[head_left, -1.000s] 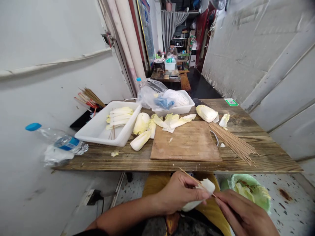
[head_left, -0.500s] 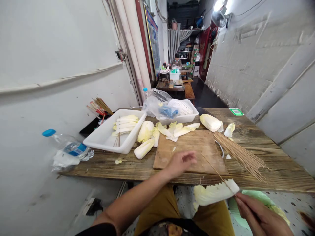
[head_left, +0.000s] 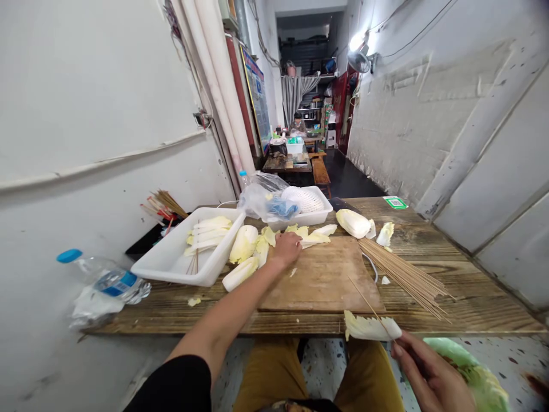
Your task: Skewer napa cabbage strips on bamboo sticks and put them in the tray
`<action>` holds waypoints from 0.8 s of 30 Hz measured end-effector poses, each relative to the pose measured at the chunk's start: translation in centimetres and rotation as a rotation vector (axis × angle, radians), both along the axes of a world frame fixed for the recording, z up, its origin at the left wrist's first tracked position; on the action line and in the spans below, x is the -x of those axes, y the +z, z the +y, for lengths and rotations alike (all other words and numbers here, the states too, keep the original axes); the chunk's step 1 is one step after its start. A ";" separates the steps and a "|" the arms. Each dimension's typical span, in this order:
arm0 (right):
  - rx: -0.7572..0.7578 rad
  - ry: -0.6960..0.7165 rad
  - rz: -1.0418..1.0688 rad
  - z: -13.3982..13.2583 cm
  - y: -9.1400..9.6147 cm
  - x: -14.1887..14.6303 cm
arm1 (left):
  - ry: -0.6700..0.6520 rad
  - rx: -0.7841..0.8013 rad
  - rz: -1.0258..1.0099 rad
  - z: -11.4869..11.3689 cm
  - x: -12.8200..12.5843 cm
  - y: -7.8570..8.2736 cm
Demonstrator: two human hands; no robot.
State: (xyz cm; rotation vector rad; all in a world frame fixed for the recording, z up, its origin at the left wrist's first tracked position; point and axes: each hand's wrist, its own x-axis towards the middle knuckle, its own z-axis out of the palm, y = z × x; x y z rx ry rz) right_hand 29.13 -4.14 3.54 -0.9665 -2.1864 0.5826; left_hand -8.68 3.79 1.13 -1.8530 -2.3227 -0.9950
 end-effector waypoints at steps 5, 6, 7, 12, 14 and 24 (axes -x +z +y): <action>0.190 0.001 0.066 -0.1 1.1 1.6 | -0.089 -0.060 -0.075 -1.3 1.7 3.6; 0.217 -0.006 0.077 -0.1 1.5 2.0 | -0.125 -0.057 -0.095 -2.1 1.6 4.3; 0.247 -0.010 0.083 -0.2 1.9 2.4 | -0.176 -0.058 -0.130 -3.1 1.5 4.9; 0.368 0.059 0.150 -0.8 2.9 3.3 | -0.533 -0.048 -0.711 -9.3 -2.1 6.5; 0.337 0.079 0.157 -1.1 3.1 3.5 | -0.600 -0.017 -1.041 -11.4 -4.3 6.0; 0.243 0.204 -0.148 -2.4 3.2 2.8 | -0.479 -0.046 -2.131 -13.9 -9.4 3.0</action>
